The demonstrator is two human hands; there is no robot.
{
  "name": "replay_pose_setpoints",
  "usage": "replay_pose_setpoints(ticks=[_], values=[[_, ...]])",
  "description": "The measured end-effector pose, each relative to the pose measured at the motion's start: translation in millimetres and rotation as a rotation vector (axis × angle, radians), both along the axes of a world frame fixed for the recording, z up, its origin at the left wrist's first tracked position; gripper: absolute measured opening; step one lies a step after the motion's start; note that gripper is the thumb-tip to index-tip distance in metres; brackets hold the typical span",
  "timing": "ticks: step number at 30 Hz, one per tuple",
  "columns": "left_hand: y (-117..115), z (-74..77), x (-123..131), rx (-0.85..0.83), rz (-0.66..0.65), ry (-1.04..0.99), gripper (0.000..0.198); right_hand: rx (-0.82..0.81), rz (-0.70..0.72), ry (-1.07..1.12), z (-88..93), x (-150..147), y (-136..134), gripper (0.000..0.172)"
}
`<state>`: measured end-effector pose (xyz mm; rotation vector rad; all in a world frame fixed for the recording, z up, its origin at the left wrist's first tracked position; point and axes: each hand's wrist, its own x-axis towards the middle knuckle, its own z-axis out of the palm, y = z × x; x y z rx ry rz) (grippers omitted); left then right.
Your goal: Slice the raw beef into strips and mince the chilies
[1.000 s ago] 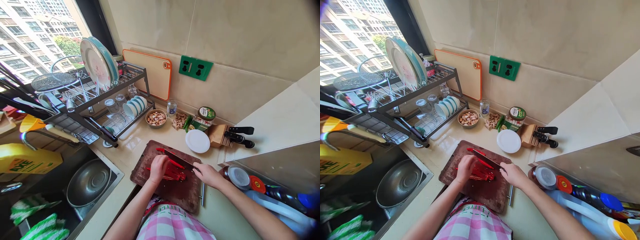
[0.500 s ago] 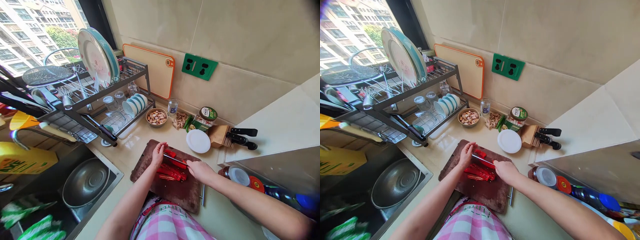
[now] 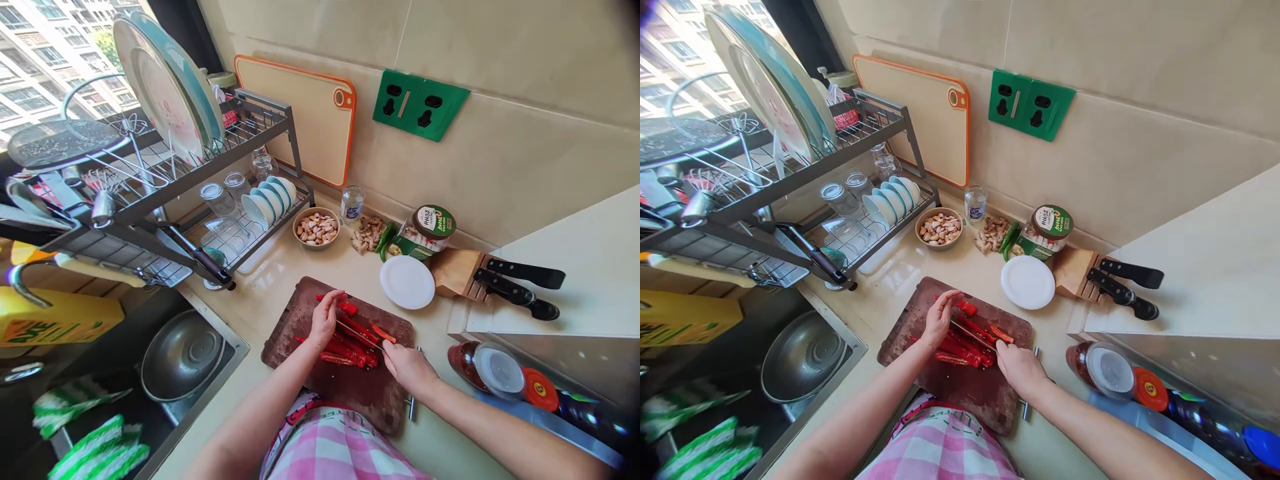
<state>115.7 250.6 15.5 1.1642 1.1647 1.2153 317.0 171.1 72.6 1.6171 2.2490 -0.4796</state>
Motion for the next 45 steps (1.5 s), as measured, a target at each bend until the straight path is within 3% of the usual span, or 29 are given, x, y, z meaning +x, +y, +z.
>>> replay_pose_setpoints(ticks=[6,10,12,15,19,21,28,32,38,45], values=[[-4.6,-4.1,0.5,0.041,-0.007,0.053,0.031,0.057,0.029,0.011,-13.0,3.3,-4.5,0.019],[-5.4,1.4,-10.0,0.058,-0.085,0.112,0.031,0.141,0.031,0.052,-15.2,5.2,-11.0,0.018],[0.4,6.3,-20.7,0.075,-0.041,0.161,0.033,0.194,0.025,0.116,-13.0,9.8,-16.9,0.018],[17.1,12.9,-39.4,0.151,-0.051,0.438,0.030,0.271,-0.044,0.182,-7.2,21.0,-27.2,0.024],[40.4,15.4,-53.7,0.262,-0.393,1.044,0.016,0.319,-0.233,0.132,-6.0,37.7,-39.3,0.029],[48.2,13.6,-51.6,0.265,-0.471,1.178,0.016,0.317,-0.321,0.105,-10.4,44.6,-45.8,0.030],[58.9,9.9,-20.2,0.293,-0.558,1.190,0.018,0.286,-0.396,0.156,-22.5,48.2,-77.0,0.028],[56.4,16.7,-29.6,0.313,-0.569,1.199,0.016,0.292,-0.361,0.137,-17.9,42.9,-85.7,0.025],[56.1,16.5,-61.9,0.343,-0.567,1.165,0.017,0.282,-0.212,0.038,-9.0,32.2,-78.4,0.018],[60.9,7.3,-32.2,0.353,-0.627,1.093,0.017,0.280,-0.073,0.058,-6.9,10.3,-77.5,0.015]])
